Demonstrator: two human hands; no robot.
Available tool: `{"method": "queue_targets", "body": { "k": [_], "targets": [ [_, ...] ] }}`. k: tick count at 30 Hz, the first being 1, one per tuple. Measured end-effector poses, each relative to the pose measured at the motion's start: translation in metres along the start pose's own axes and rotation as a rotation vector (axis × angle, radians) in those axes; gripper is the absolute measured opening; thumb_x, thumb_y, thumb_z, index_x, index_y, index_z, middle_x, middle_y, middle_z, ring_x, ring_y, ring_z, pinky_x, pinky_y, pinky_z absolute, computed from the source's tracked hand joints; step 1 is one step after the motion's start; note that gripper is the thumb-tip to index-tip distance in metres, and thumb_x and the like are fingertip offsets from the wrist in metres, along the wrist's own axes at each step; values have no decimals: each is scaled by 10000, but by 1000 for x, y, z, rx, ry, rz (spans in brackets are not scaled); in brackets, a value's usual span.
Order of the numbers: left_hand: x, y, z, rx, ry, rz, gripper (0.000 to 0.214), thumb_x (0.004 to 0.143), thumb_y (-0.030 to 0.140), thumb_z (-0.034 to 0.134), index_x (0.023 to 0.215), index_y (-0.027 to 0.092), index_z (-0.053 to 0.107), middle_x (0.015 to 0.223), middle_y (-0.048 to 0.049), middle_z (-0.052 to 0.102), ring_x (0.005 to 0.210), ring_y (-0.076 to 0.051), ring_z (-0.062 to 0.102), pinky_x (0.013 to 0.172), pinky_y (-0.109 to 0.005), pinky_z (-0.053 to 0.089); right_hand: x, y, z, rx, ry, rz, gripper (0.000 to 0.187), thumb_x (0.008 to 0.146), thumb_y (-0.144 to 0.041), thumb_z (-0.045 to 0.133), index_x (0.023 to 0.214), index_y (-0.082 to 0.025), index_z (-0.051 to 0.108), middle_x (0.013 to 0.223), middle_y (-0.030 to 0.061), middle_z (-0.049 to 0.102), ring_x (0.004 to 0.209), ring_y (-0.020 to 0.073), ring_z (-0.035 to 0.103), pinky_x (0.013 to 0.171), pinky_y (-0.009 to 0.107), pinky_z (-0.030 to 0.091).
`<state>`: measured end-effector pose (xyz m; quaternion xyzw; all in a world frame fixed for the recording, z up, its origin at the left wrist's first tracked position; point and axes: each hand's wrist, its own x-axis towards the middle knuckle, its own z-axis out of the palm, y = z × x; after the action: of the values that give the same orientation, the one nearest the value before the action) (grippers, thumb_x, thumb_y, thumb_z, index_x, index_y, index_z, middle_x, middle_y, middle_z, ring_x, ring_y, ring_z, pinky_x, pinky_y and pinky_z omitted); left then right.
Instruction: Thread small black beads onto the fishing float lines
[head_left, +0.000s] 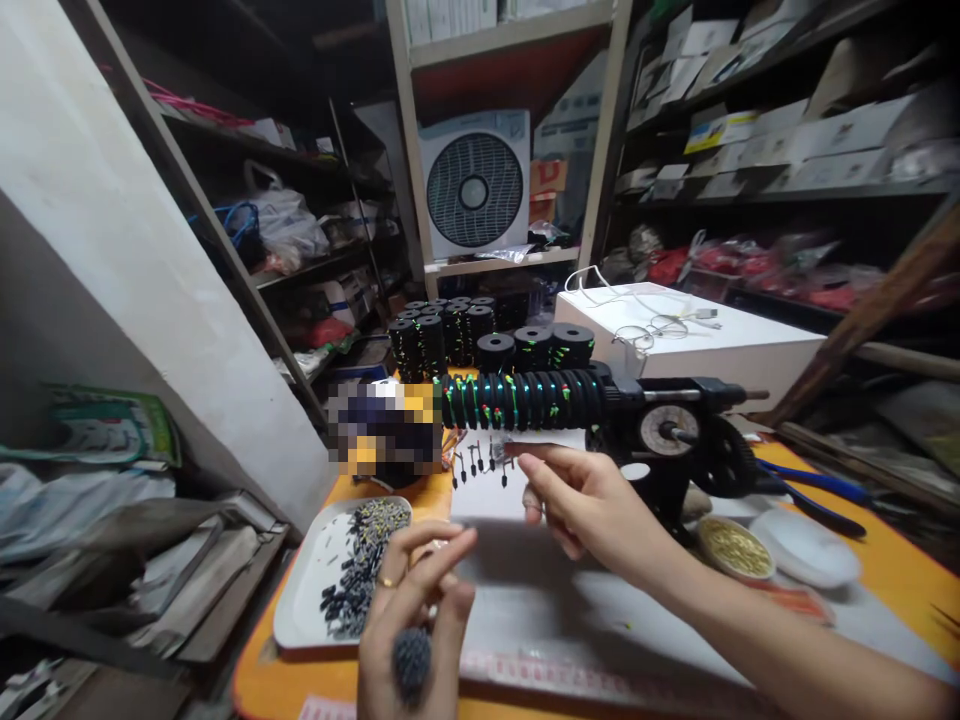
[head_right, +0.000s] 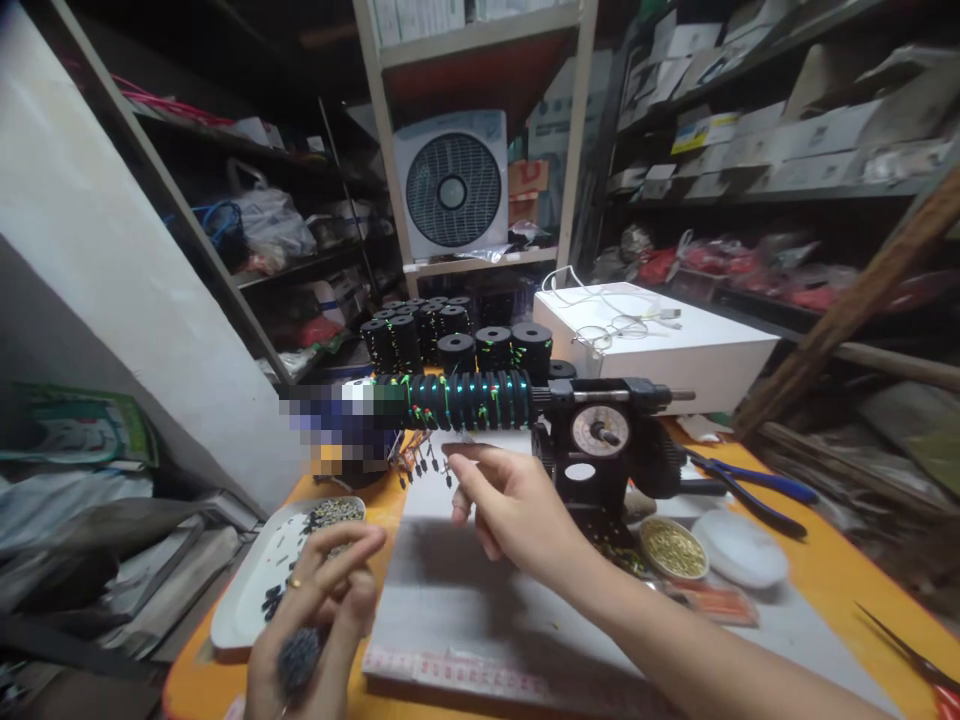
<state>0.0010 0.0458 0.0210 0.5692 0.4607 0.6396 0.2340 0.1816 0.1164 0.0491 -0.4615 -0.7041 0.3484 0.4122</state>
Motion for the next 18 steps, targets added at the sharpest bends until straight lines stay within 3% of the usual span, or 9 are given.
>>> {"method": "queue_targets", "body": {
  "k": [5,10,14,18],
  "targets": [
    [44,19,34,-63,-202,0,158,919,260,656,1025,262,774,943,-23,688,720,-140,615,684,-262,483,-9,5,-6,-162,121,-204,366,1041,-405,443,1022,-140,695,598,-5,643,353,83,497,394,206,397],
    [68,21,66,-14,-281,-45,166,867,344,710,900,186,747,799,-36,722,784,-202,646,790,-334,476,-31,7,-12,-444,30,-446,324,1013,-177,389,828,-151,653,661,38,655,553,138,608,554,250,421],
    [67,19,69,-11,-276,-81,218,912,339,640,754,195,685,731,-26,689,744,-201,631,726,-320,471,-62,12,-6,-679,-133,-516,251,914,-23,442,837,-152,643,649,31,651,485,167,589,474,300,320],
    [42,16,54,-36,-280,-169,239,915,352,642,735,195,653,705,-13,644,645,-155,564,612,-261,438,-95,20,-5,-820,-288,-541,196,833,-22,601,762,-204,616,611,-13,661,421,183,587,424,346,261]
  ]
}}
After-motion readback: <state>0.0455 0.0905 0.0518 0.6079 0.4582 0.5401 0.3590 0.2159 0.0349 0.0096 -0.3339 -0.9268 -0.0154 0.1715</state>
